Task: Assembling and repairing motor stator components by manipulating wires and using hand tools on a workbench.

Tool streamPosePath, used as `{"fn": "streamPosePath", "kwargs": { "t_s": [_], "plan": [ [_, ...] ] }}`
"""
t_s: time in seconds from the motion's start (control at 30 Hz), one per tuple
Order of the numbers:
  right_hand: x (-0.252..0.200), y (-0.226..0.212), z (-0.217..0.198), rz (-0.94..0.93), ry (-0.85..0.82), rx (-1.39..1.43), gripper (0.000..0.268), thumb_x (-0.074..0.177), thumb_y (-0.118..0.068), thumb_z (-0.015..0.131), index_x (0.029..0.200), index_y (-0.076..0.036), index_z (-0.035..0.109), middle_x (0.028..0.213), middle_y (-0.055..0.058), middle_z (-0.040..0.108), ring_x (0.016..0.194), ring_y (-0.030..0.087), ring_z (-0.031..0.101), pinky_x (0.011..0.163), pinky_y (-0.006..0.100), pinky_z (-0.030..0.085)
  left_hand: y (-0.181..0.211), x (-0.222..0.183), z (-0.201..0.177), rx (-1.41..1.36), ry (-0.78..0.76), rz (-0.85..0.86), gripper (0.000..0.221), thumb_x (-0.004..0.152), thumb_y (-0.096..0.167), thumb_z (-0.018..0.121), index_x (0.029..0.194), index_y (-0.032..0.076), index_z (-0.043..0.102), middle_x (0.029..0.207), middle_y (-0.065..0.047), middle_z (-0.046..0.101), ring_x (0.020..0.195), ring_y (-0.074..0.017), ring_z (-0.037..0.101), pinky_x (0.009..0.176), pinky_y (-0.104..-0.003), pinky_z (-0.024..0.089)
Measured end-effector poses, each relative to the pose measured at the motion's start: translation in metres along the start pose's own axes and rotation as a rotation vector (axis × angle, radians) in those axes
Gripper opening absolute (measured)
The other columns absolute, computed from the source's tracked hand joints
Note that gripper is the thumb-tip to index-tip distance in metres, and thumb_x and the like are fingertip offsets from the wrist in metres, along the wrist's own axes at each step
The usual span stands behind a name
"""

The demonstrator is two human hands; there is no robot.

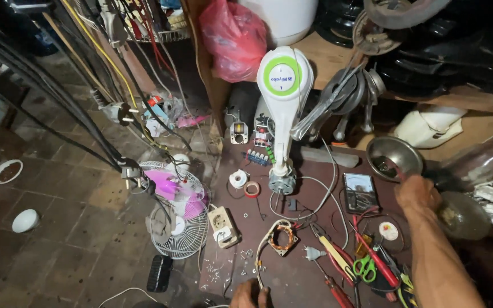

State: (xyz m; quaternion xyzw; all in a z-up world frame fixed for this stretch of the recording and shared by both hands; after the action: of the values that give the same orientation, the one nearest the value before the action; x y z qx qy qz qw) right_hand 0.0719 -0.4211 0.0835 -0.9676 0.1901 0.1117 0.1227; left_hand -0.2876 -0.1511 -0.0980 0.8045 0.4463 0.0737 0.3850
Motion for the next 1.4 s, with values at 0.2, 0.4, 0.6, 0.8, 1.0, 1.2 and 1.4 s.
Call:
{"fn": "streamPosePath", "kwargs": {
  "t_s": [0.2,0.4,0.6,0.8,1.0,1.2,1.4],
  "plan": [
    [-0.006,0.041,0.017,-0.224,0.173,0.241,0.027,0.099,-0.015,0.048,0.115,0.002,0.062,0.099,0.034,0.070,0.091,0.056,0.064,0.072,0.060,0.049,0.051,0.004,-0.049,0.220,-0.298,-0.197,0.032,0.071,0.039,0.059,0.100,0.029,0.064,0.098,-0.003,0.075,0.100,-0.0329,0.068,0.086,-0.043,0.050],
    [-0.057,0.071,0.045,-0.268,0.170,0.524,0.021,0.106,-0.019,0.047,0.114,-0.004,0.060,0.110,0.026,0.068,0.101,0.046,0.062,0.086,0.056,0.046,0.046,0.000,-0.055,0.049,-0.347,-0.237,0.033,0.082,0.035,0.056,0.111,0.024,0.065,0.115,-0.008,0.072,0.112,-0.0334,0.065,0.095,-0.043,0.048],
    [-0.192,0.130,0.150,-0.288,-0.170,0.838,0.026,0.095,-0.021,0.058,0.088,-0.011,0.081,0.123,0.003,0.072,0.082,0.023,0.068,0.074,0.039,0.050,-0.010,0.009,-0.011,-0.325,-0.322,-0.246,0.030,0.079,0.029,0.065,0.105,0.016,0.073,0.095,-0.003,0.079,0.092,-0.0199,0.073,0.090,-0.031,0.052],
    [-0.343,0.077,0.154,-0.085,-0.423,0.644,0.048,0.086,-0.042,0.060,0.133,-0.043,0.070,0.078,0.001,0.084,0.076,0.007,0.073,0.071,0.016,0.045,0.032,-0.020,-0.071,-1.000,-0.549,-0.403,0.016,0.091,-0.002,0.055,0.101,-0.007,0.067,0.089,-0.015,0.073,0.052,-0.0138,0.052,0.038,-0.024,0.036],
    [-0.371,0.052,0.171,-0.205,-0.359,0.582,0.043,0.085,-0.033,0.061,0.124,-0.042,0.077,0.058,-0.006,0.063,0.053,0.008,0.051,0.056,0.021,0.045,0.056,-0.023,-0.114,-1.131,-0.813,-0.559,0.043,0.085,-0.007,0.049,0.123,0.001,0.066,0.072,-0.009,0.059,0.044,-0.0132,0.043,0.030,-0.024,0.026],
    [-0.363,0.010,0.152,-0.136,-0.487,0.189,0.047,0.092,-0.045,0.047,0.137,-0.056,0.055,0.127,0.010,0.064,0.118,0.036,0.061,0.093,0.036,0.050,0.027,-0.015,-0.088,-1.242,-0.869,-0.619,0.048,0.085,-0.005,0.051,0.131,0.001,0.065,0.068,-0.015,0.058,0.040,-0.0153,0.041,0.031,-0.025,0.027],
    [-0.384,-0.002,0.138,-0.096,-0.490,0.101,0.045,0.093,-0.046,0.046,0.134,-0.064,0.055,0.108,0.012,0.068,0.110,0.028,0.068,0.080,0.029,0.051,0.016,-0.003,-0.079,-1.308,-0.863,-0.667,0.030,0.089,-0.007,0.051,0.117,-0.001,0.060,0.069,-0.017,0.057,0.040,-0.0169,0.042,0.029,-0.024,0.025]
  ]
}}
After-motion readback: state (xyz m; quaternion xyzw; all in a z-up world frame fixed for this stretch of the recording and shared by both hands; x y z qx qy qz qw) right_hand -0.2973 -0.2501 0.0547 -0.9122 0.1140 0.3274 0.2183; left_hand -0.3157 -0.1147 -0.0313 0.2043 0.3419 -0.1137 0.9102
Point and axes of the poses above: each hand's wrist, its own x-axis towards the middle knuckle, its own z-axis out of the palm, y = z × x, the point moved 1 cm from there along x, towards the middle knuckle
